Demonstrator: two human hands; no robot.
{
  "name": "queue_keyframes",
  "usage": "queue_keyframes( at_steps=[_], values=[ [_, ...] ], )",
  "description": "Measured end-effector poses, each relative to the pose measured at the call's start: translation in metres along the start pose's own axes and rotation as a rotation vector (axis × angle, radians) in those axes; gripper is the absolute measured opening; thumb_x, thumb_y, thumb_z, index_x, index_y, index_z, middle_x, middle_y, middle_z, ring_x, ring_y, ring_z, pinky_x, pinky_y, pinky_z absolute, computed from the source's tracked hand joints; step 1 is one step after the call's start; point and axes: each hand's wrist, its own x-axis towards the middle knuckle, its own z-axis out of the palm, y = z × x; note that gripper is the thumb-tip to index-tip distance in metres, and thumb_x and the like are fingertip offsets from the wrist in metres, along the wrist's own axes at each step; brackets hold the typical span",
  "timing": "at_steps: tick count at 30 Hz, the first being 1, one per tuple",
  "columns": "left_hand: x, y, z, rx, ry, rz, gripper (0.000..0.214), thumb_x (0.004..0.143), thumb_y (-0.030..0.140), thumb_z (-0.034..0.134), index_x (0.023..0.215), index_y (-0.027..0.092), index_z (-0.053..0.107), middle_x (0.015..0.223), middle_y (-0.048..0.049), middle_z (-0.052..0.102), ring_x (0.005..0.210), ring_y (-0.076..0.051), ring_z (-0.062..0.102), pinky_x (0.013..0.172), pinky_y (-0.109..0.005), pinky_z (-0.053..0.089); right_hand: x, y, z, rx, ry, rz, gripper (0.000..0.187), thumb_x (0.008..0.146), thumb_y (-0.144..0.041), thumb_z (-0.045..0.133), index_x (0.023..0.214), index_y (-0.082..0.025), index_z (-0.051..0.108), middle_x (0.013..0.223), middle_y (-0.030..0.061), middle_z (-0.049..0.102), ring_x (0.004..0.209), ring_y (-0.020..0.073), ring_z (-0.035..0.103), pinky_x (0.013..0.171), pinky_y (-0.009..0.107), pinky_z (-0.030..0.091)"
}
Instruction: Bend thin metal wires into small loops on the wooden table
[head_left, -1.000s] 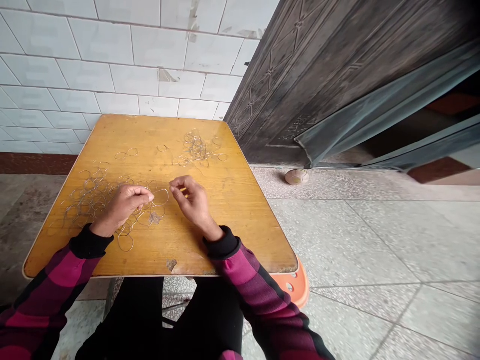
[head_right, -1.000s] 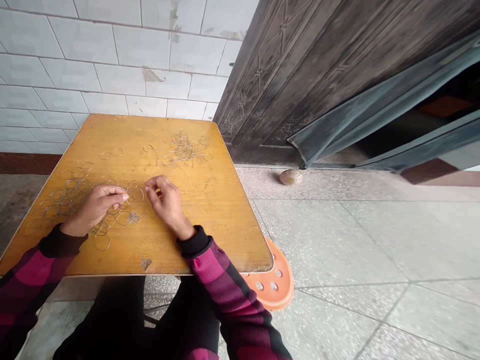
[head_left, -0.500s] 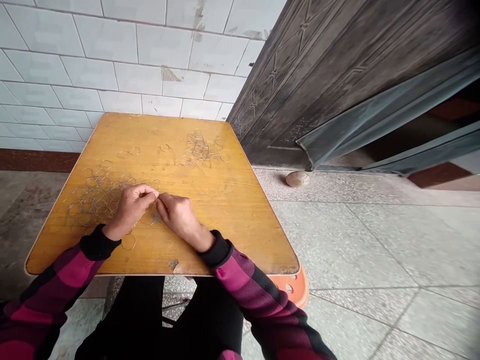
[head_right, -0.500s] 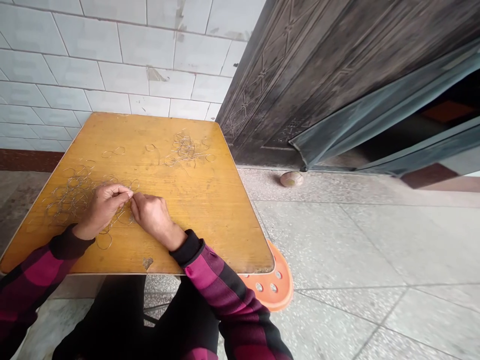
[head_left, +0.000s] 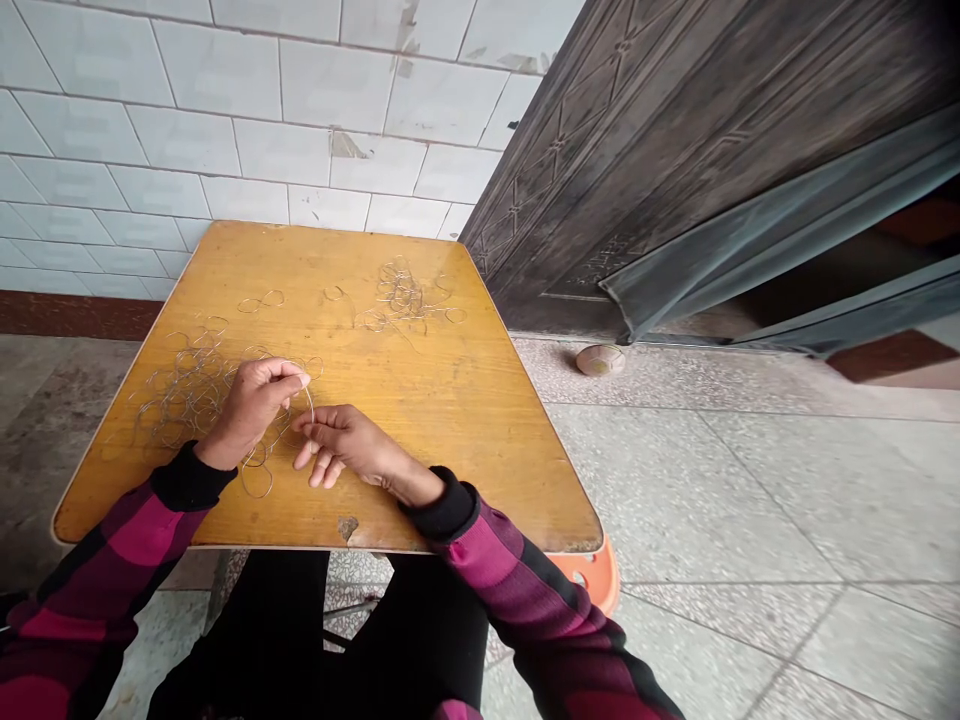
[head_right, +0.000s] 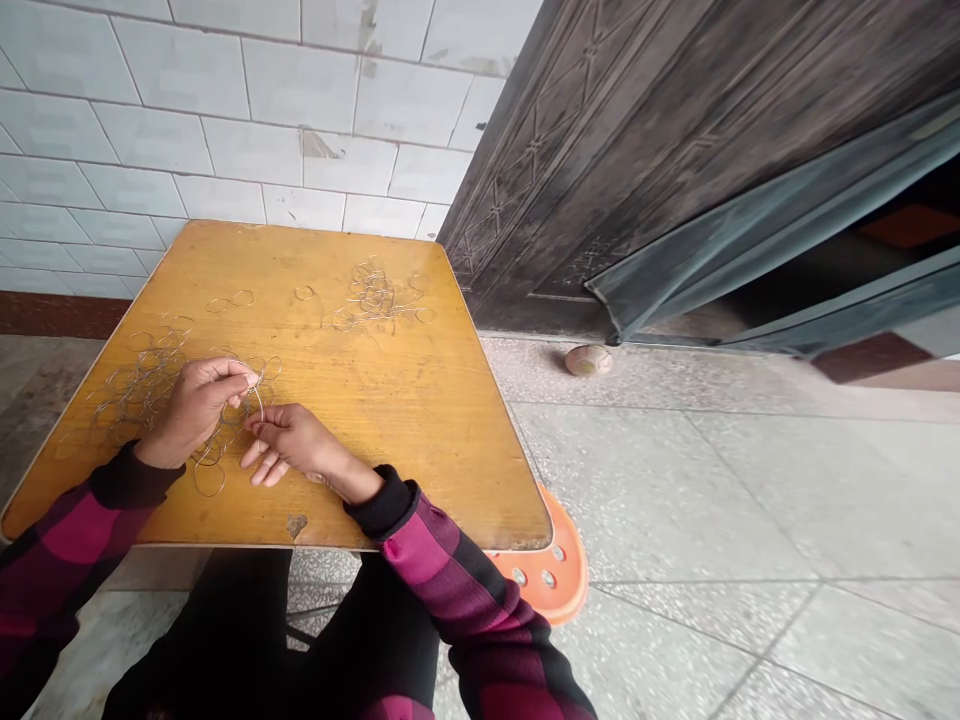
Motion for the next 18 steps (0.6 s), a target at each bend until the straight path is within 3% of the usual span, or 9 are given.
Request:
queue_keyframes(
  at_steps=[8,13,18],
  values=[
    [0.004,-0.003,0.002,-0.041,0.041,-0.068,0.009,0.066,0.02,0.062,0.057,0.016,0.063,0.05,0.0045,0.053,0.045,-0.007,0.044,0.046,-0.021,0.035,0.01,0.016,0.008,0.217,-0.006,0.044,0.014,0.097,-0.012,0.035,0.1,-0.015,0.049,0.076,0.005,0.071,0.052,0.0135,0.069,0.047,0.022,0.057],
    [0.006,-0.003,0.0,-0.076,0.074,-0.087,0.008,0.063,0.02,0.063,0.056,0.016,0.063,0.049,0.0043,0.052,0.046,-0.007,0.045,0.045,-0.021,0.035,0.01,0.018,0.01,0.235,-0.013,0.058,0.016,0.097,-0.012,0.033,0.098,-0.013,0.049,0.084,0.0069,0.069,0.052,0.0143,0.07,0.045,0.022,0.056],
    [0.006,-0.002,0.001,-0.066,0.042,-0.081,0.008,0.064,0.02,0.062,0.057,0.016,0.063,0.05,0.0036,0.054,0.045,-0.008,0.047,0.046,-0.022,0.037,0.006,0.019,0.011,0.322,-0.041,0.072,0.014,0.091,-0.004,0.042,0.098,-0.012,0.05,0.086,0.0073,0.07,0.058,0.0141,0.072,0.052,0.021,0.058]
  ],
)
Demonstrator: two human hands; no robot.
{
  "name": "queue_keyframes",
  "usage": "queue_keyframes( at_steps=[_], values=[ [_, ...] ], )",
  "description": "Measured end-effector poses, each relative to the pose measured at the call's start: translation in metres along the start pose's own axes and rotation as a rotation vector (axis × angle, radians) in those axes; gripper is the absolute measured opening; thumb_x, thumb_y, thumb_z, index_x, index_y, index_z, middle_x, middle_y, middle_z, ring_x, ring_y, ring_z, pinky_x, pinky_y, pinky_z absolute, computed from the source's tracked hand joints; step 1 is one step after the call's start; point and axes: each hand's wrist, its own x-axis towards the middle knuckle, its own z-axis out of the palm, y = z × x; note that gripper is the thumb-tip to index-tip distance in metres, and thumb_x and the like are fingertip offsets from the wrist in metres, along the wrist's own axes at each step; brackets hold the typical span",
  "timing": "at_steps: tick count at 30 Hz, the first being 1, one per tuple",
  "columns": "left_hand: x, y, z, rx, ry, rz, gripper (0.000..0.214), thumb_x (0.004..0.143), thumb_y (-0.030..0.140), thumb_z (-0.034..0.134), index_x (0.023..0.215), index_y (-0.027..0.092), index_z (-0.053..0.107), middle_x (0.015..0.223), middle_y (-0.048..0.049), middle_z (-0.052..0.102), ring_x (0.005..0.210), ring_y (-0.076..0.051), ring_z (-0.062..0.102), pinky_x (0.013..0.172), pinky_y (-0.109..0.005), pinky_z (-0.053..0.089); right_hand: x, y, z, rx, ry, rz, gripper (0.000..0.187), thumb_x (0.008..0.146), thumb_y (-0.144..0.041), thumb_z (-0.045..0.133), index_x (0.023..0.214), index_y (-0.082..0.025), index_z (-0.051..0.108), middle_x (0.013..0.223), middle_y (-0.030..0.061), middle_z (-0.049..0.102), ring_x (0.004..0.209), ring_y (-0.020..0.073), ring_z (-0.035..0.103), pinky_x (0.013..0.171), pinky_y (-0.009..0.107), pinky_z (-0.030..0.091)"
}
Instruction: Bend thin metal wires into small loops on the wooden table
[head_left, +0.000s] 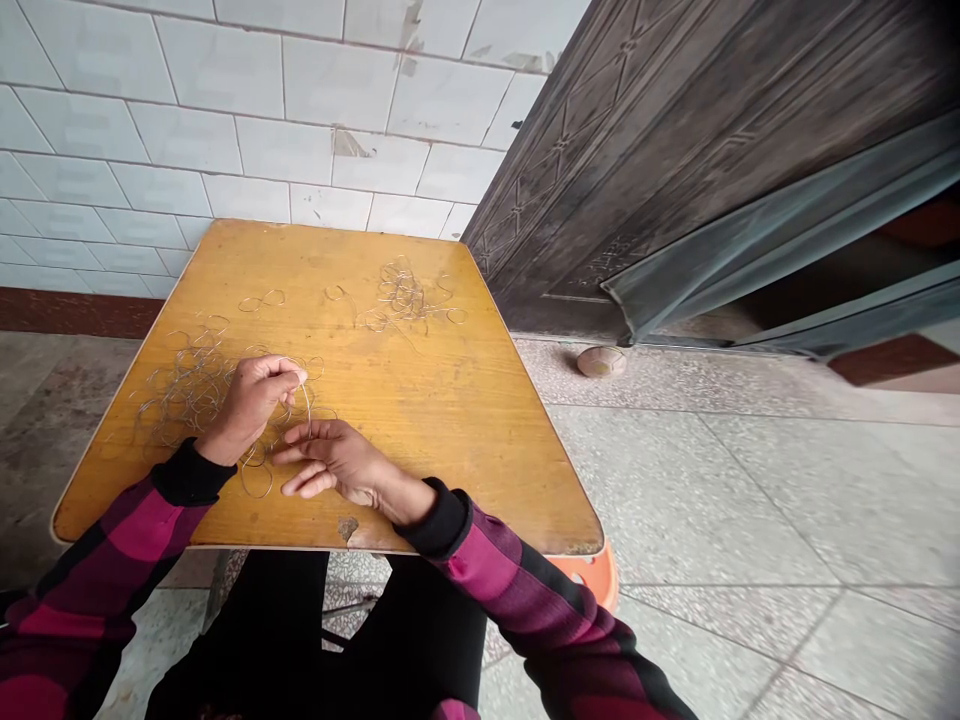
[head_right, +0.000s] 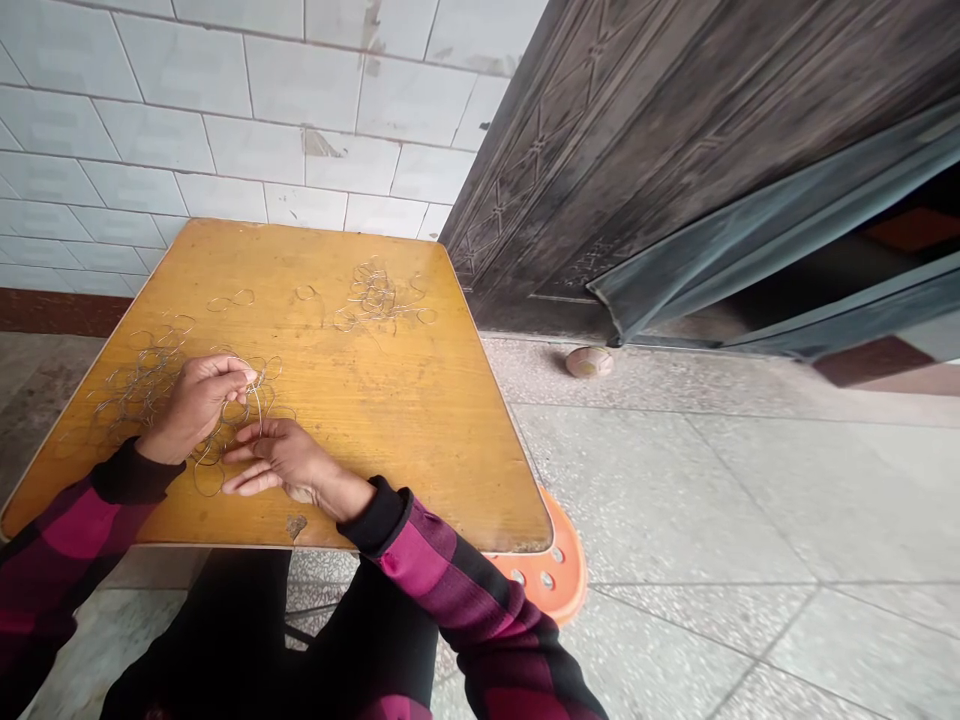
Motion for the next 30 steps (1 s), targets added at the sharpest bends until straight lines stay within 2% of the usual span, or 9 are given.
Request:
queue_keyframes(
  at_steps=[4,8,11,13,15,18,20,26,30],
  values=[
    [0.0,0.002,-0.001,-0.026,0.014,0.001,0.009,0.063,0.021,0.063,0.056,0.015,0.062,0.049,0.0029,0.053,0.045,-0.008,0.046,0.047,-0.022,0.038,-0.002,0.009,0.002,0.071,0.005,0.077,0.02,0.086,0.002,0.045,0.099,-0.01,0.054,0.087,0.0084,0.071,0.057,0.0114,0.071,0.049,0.015,0.055],
    [0.001,0.006,-0.002,-0.028,-0.014,-0.003,0.01,0.063,0.022,0.064,0.056,0.015,0.063,0.047,0.0026,0.051,0.045,-0.009,0.046,0.047,-0.022,0.037,-0.016,0.023,0.005,0.118,-0.044,0.142,0.013,0.09,-0.007,0.049,0.1,-0.011,0.056,0.09,0.0108,0.073,0.057,0.0104,0.07,0.044,0.013,0.051],
    [0.001,0.01,-0.002,-0.032,-0.073,-0.039,0.012,0.063,0.024,0.063,0.055,0.015,0.062,0.046,0.0021,0.052,0.045,-0.009,0.046,0.047,-0.022,0.037,-0.043,0.021,0.005,0.002,-0.272,0.271,0.014,0.091,-0.021,0.055,0.099,-0.011,0.058,0.081,0.0092,0.073,0.055,0.0108,0.068,0.041,0.013,0.048],
    [-0.001,0.012,0.0,-0.007,-0.2,-0.09,0.012,0.062,0.025,0.063,0.054,0.015,0.062,0.047,0.0007,0.054,0.045,-0.009,0.047,0.048,-0.023,0.037,-0.065,0.009,0.002,-0.21,-0.439,0.315,0.02,0.087,-0.03,0.061,0.094,-0.01,0.063,0.079,0.0077,0.072,0.051,0.0094,0.065,0.043,0.015,0.05],
    [-0.004,0.014,0.004,0.041,-0.363,-0.14,0.012,0.062,0.025,0.063,0.055,0.015,0.063,0.048,-0.0004,0.057,0.047,-0.01,0.049,0.05,-0.024,0.038,-0.08,-0.008,-0.005,-0.41,-0.305,0.112,0.024,0.084,-0.036,0.064,0.087,-0.012,0.064,0.08,0.005,0.071,0.052,0.0073,0.064,0.044,0.015,0.049],
    [-0.011,0.013,0.012,0.106,-0.525,-0.162,0.009,0.064,0.023,0.062,0.058,0.017,0.065,0.052,0.0004,0.058,0.05,-0.011,0.049,0.052,-0.024,0.038,-0.08,-0.029,-0.019,-0.493,0.179,-0.437,0.026,0.082,-0.04,0.066,0.081,-0.015,0.06,0.073,0.0002,0.067,0.049,0.0043,0.056,0.044,0.015,0.044],
    [-0.014,0.011,0.018,0.153,-0.576,-0.149,0.009,0.066,0.023,0.062,0.06,0.018,0.065,0.054,0.0015,0.057,0.051,-0.01,0.048,0.051,-0.024,0.036,-0.067,-0.036,-0.028,-0.562,0.353,-0.618,0.026,0.077,-0.038,0.071,0.084,-0.016,0.06,0.067,-0.0025,0.062,0.048,0.0046,0.052,0.044,0.017,0.043],
    [-0.019,0.007,0.026,0.061,-0.645,-0.194,0.012,0.069,0.028,0.064,0.064,0.017,0.065,0.065,-0.0029,0.066,0.062,-0.014,0.057,0.062,-0.028,0.043,-0.035,-0.031,-0.045,-0.569,0.247,-0.577,0.029,0.076,-0.042,0.07,0.076,-0.015,0.059,0.061,-0.0019,0.061,0.05,0.0065,0.054,0.046,0.019,0.046],
    [-0.022,0.003,0.026,-0.108,-0.634,-0.286,0.017,0.07,0.03,0.068,0.08,0.016,0.068,0.075,-0.0063,0.07,0.07,-0.017,0.063,0.07,-0.032,0.048,-0.034,-0.033,-0.051,-0.428,0.311,-0.581,0.027,0.075,-0.039,0.07,0.074,-0.016,0.056,0.055,-0.0037,0.06,0.047,0.0066,0.055,0.047,0.019,0.046]
  ],
)
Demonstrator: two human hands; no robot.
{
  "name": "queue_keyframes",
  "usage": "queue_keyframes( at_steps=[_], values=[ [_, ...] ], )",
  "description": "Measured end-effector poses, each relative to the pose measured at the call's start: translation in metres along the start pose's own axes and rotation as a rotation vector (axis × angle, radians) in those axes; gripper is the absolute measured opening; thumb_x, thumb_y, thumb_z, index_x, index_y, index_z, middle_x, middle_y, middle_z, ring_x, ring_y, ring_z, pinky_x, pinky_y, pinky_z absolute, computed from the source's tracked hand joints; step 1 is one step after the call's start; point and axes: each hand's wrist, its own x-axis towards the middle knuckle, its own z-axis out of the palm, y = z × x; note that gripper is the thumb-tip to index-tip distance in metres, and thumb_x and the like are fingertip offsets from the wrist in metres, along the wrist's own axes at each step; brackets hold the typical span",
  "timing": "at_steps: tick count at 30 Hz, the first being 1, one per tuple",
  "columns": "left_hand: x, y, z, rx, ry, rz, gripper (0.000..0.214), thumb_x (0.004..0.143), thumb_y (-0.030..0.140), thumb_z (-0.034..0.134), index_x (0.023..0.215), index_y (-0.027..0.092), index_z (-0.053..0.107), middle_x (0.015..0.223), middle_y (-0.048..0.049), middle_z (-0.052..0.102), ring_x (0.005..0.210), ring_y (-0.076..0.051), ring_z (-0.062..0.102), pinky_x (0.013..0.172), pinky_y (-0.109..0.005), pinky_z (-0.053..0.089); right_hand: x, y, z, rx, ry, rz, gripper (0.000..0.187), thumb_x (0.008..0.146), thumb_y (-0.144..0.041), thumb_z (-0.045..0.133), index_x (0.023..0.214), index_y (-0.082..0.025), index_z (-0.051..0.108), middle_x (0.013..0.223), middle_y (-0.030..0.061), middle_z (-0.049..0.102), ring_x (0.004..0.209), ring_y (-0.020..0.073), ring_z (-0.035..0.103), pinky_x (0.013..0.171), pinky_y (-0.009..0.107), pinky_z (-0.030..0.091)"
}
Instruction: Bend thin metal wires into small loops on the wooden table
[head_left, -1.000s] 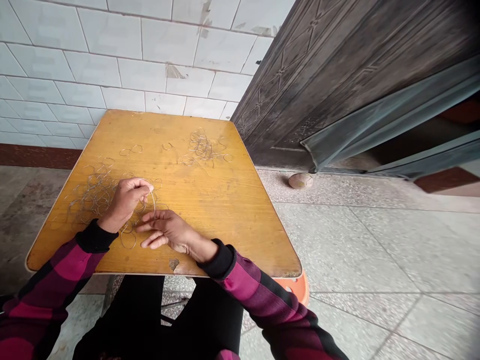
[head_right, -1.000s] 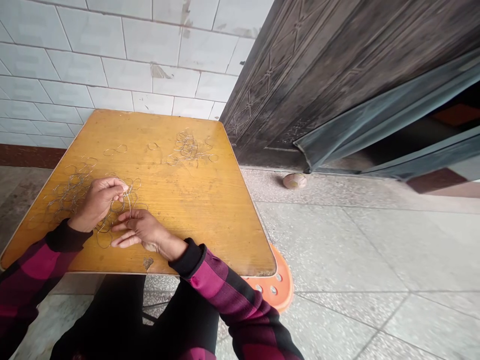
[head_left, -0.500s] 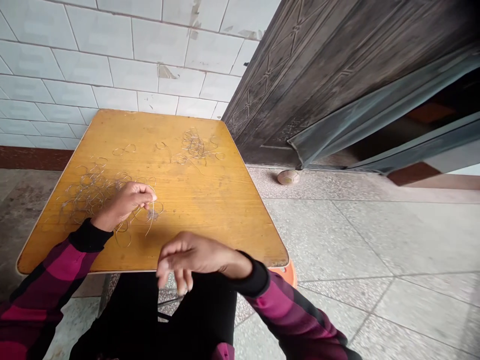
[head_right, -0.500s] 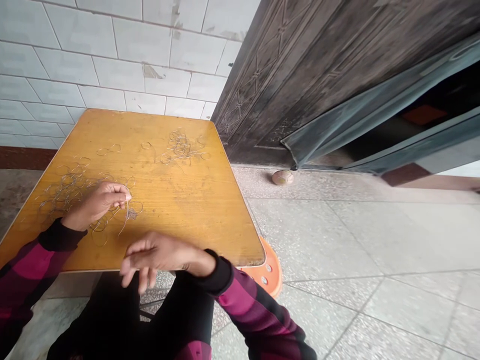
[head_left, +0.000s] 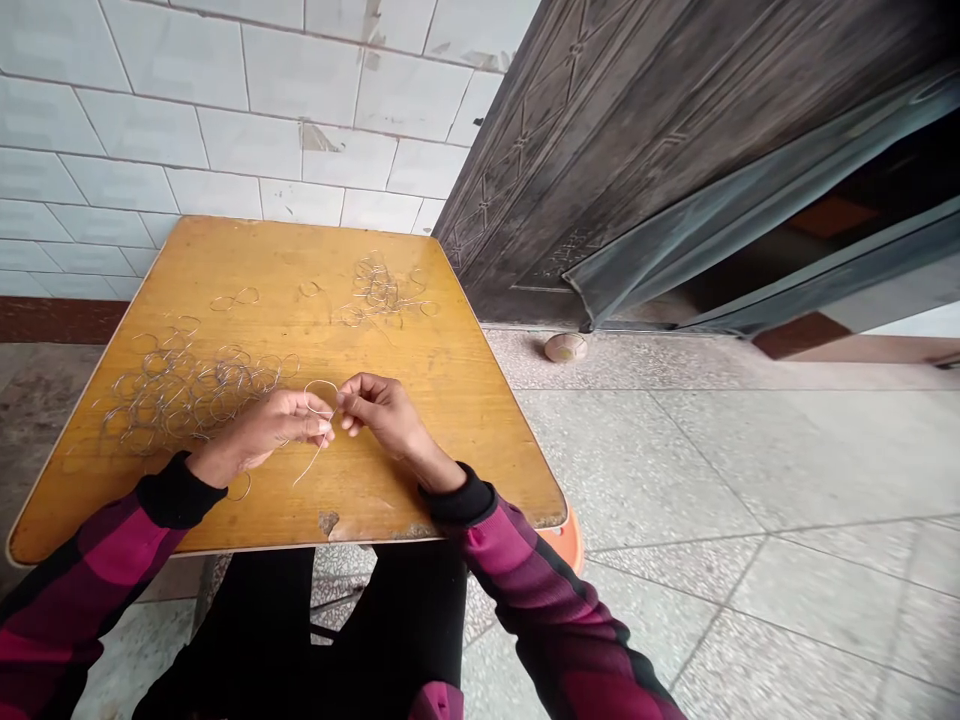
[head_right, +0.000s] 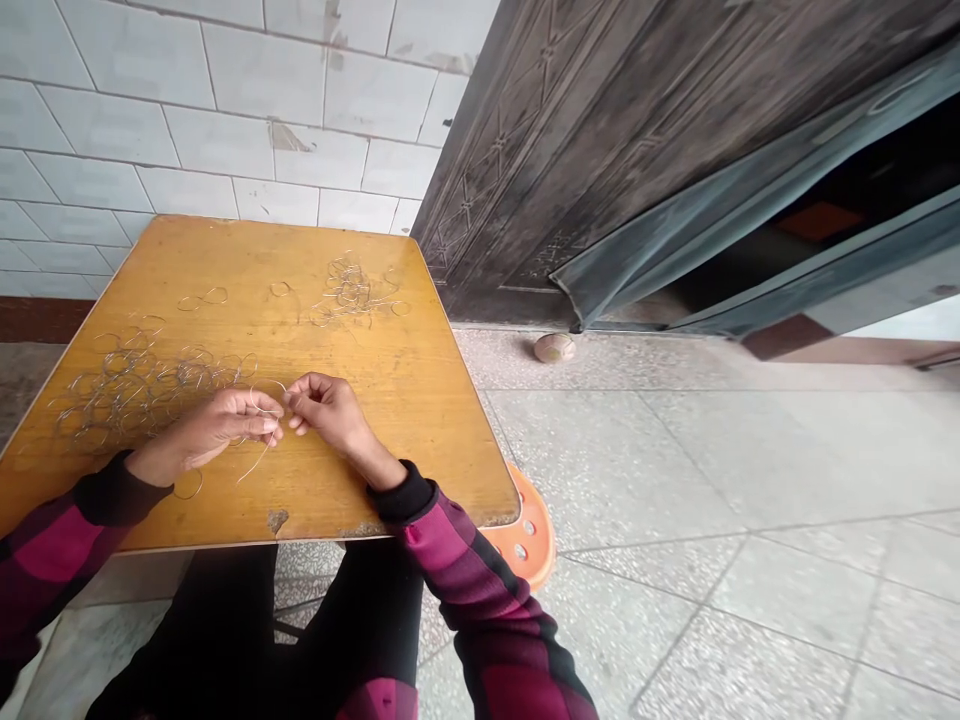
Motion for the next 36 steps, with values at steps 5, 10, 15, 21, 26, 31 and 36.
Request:
queue_keyframes(
  at_steps=[5,10,15,21,26,31,36],
  values=[
    [0.001,-0.009,0.0,0.026,0.05,-0.007,0.015,0.073,0.031,0.067,0.073,0.016,0.068,0.065,-0.0033,0.064,0.062,-0.014,0.057,0.065,-0.03,0.047,0.003,0.003,-0.007,0.077,0.053,0.015,0.03,0.071,-0.041,0.074,0.074,-0.016,0.057,0.063,-0.0032,0.063,0.048,0.0059,0.056,0.046,0.018,0.046],
    [0.002,-0.01,-0.001,0.033,0.09,0.045,0.016,0.076,0.032,0.064,0.071,0.016,0.067,0.067,-0.002,0.061,0.063,-0.012,0.053,0.063,-0.027,0.042,0.003,0.008,-0.004,0.079,-0.017,0.043,0.031,0.071,-0.044,0.074,0.077,-0.015,0.063,0.062,-0.0032,0.062,0.049,0.0051,0.054,0.047,0.017,0.044],
    [0.003,-0.012,0.002,0.077,0.078,0.098,0.02,0.079,0.035,0.061,0.073,0.016,0.066,0.07,-0.0033,0.062,0.067,-0.014,0.053,0.065,-0.029,0.042,0.001,0.01,0.002,0.084,0.033,0.03,0.033,0.07,-0.047,0.075,0.073,-0.016,0.063,0.058,-0.0046,0.059,0.048,0.005,0.05,0.047,0.017,0.041],
    [0.004,-0.013,0.004,0.085,0.09,0.112,0.021,0.079,0.035,0.06,0.073,0.016,0.065,0.068,-0.0027,0.062,0.064,-0.014,0.054,0.064,-0.028,0.043,0.001,0.011,0.0,-0.016,-0.004,-0.025,0.032,0.077,-0.046,0.069,0.072,-0.017,0.057,0.055,-0.0053,0.055,0.047,0.0055,0.048,0.048,0.019,0.04],
    [0.002,-0.002,-0.003,0.237,0.357,0.237,0.02,0.076,0.034,0.066,0.087,0.018,0.065,0.076,-0.0016,0.065,0.068,-0.014,0.057,0.063,-0.025,0.044,-0.003,0.008,-0.003,-0.176,-0.122,0.013,0.028,0.083,-0.041,0.063,0.073,-0.016,0.055,0.053,-0.006,0.052,0.046,0.0059,0.047,0.047,0.019,0.038],
    [0.002,0.002,-0.006,0.429,0.407,0.343,0.017,0.082,0.032,0.059,0.077,0.018,0.067,0.068,-0.0003,0.065,0.059,-0.011,0.056,0.058,-0.024,0.044,-0.005,0.007,-0.002,-0.147,-0.159,0.071,0.025,0.082,-0.039,0.064,0.075,-0.015,0.057,0.052,-0.0058,0.054,0.045,0.0055,0.047,0.045,0.018,0.039],
    [0.003,-0.004,-0.005,0.381,0.475,0.325,0.02,0.083,0.032,0.058,0.073,0.017,0.067,0.06,0.0011,0.063,0.048,-0.009,0.051,0.05,-0.022,0.041,-0.003,0.01,0.002,0.077,-0.058,0.061,0.029,0.075,-0.041,0.072,0.072,-0.016,0.057,0.055,-0.0047,0.058,0.046,0.0056,0.053,0.046,0.018,0.045]
  ],
)
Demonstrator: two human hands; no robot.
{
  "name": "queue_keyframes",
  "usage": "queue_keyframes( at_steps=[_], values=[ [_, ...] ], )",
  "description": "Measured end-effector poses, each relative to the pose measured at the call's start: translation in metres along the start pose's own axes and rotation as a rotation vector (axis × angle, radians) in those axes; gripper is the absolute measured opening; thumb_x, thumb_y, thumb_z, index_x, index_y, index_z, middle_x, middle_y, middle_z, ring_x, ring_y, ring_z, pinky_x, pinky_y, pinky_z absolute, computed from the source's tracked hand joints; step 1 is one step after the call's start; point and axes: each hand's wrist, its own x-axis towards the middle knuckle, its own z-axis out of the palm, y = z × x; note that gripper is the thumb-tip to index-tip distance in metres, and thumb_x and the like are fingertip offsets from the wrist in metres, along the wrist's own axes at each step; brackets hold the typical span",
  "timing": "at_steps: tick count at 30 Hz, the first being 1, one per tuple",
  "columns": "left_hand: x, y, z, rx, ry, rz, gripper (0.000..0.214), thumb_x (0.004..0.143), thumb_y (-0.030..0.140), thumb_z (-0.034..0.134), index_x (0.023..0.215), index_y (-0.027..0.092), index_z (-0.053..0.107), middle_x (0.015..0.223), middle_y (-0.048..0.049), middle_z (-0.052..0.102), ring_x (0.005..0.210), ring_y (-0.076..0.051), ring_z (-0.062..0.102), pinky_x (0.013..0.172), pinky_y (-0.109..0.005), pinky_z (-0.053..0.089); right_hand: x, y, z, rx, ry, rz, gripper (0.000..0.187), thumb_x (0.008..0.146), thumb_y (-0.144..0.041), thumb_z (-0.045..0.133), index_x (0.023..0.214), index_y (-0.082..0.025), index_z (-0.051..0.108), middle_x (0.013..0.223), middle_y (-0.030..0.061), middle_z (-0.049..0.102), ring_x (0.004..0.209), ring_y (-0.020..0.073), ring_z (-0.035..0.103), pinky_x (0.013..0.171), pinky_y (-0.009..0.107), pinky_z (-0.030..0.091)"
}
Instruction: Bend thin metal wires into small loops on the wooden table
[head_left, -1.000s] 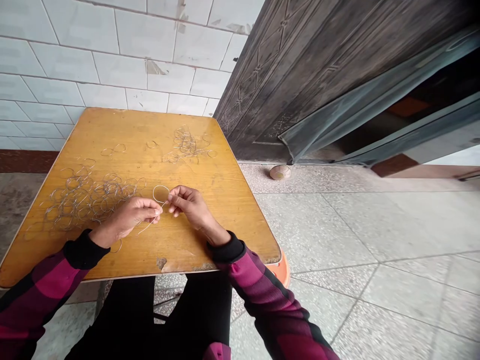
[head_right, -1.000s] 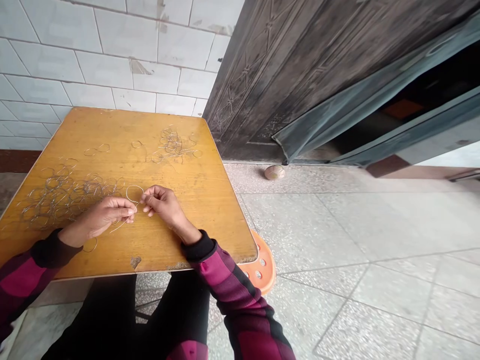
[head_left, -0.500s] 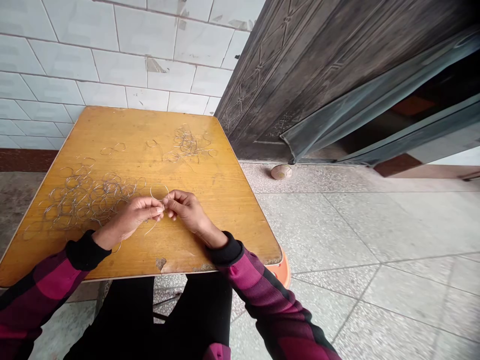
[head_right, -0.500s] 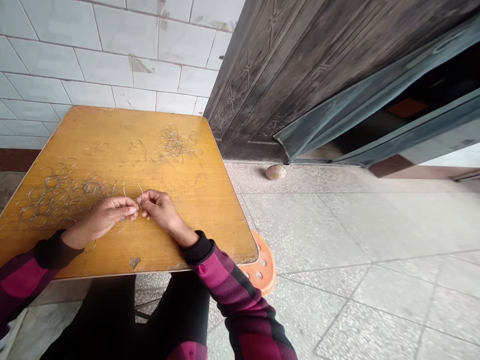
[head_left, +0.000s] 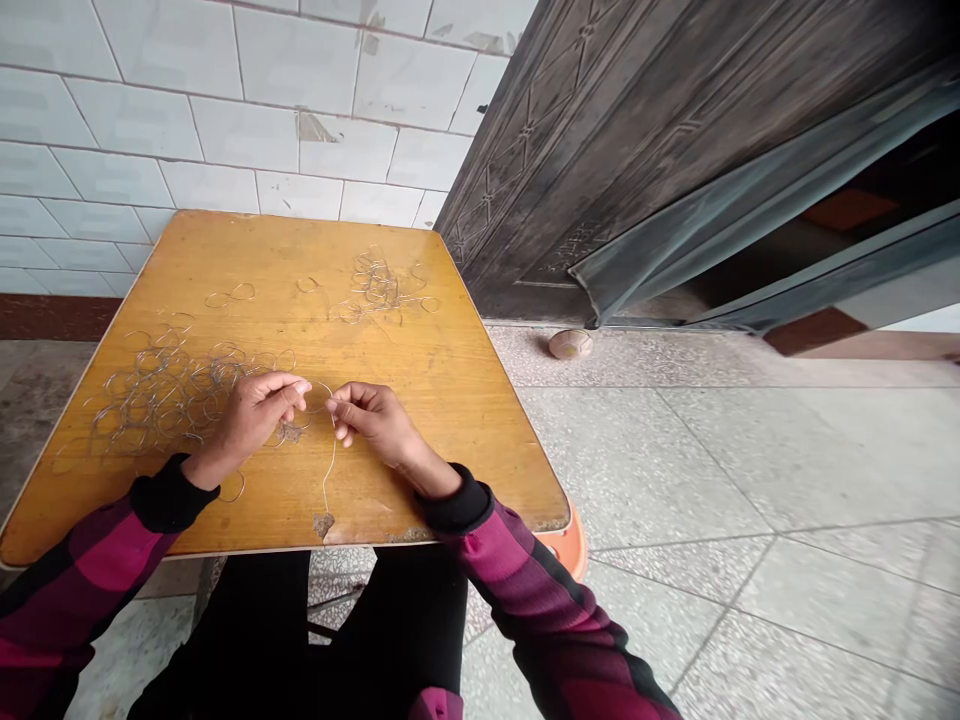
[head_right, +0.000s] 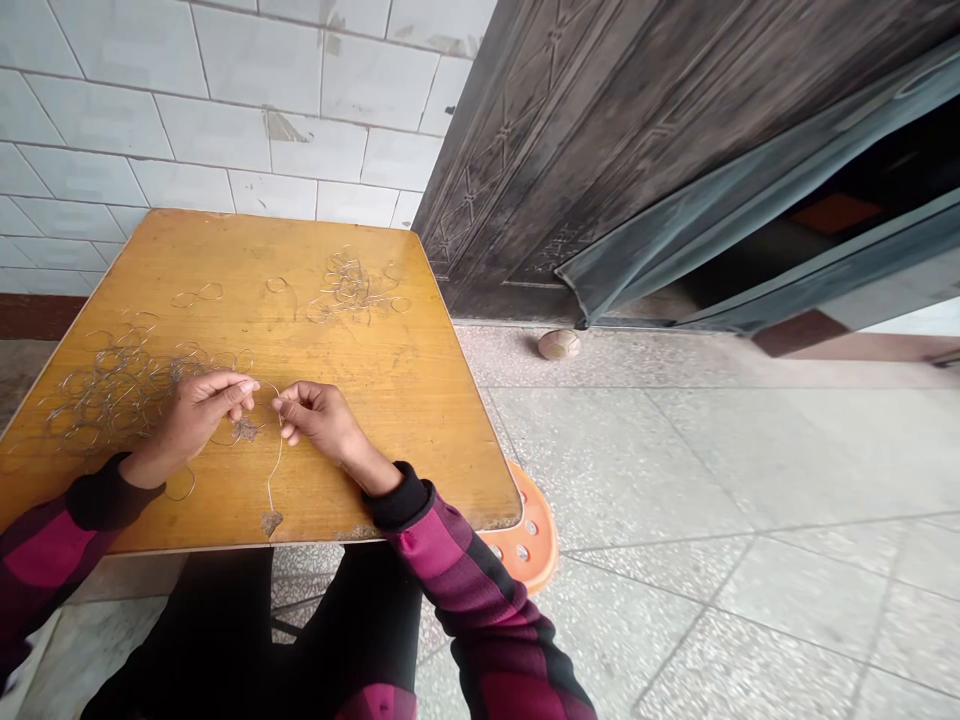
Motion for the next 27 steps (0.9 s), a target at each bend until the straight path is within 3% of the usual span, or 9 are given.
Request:
queue_keyframes(
  at_steps=[8,13,20,27],
  values=[
    [-0.003,0.001,0.005,-0.073,0.09,-0.05,0.022,0.083,0.032,0.06,0.068,0.016,0.066,0.055,0.0018,0.061,0.045,-0.009,0.053,0.049,-0.022,0.043,0.005,0.007,0.006,0.334,0.075,0.079,0.035,0.055,-0.038,0.087,0.075,-0.015,0.07,0.063,-0.0034,0.065,0.05,0.005,0.06,0.046,0.014,0.051],
    [-0.003,0.002,0.005,-0.098,0.114,-0.047,0.02,0.083,0.03,0.06,0.069,0.016,0.066,0.057,0.0009,0.063,0.049,-0.01,0.056,0.051,-0.023,0.045,0.004,0.006,0.006,0.409,0.068,0.084,0.033,0.055,-0.033,0.088,0.08,-0.016,0.074,0.068,-0.0021,0.069,0.055,0.0059,0.064,0.053,0.016,0.055],
    [-0.005,0.01,0.007,-0.045,0.088,-0.032,0.021,0.084,0.028,0.059,0.068,0.016,0.066,0.055,0.002,0.063,0.046,-0.009,0.055,0.052,-0.023,0.045,0.004,0.006,0.008,0.409,0.068,0.106,0.032,0.055,-0.034,0.088,0.073,-0.014,0.071,0.06,-0.0025,0.067,0.049,0.0049,0.061,0.048,0.013,0.053],
    [-0.006,0.01,0.011,-0.11,0.048,-0.042,0.024,0.085,0.033,0.06,0.069,0.015,0.066,0.055,0.0015,0.061,0.049,-0.01,0.056,0.055,-0.024,0.045,0.004,0.006,0.011,0.403,0.078,-0.018,0.034,0.061,-0.042,0.084,0.07,-0.016,0.064,0.057,-0.0044,0.064,0.046,0.005,0.058,0.046,0.015,0.049]
  ],
)
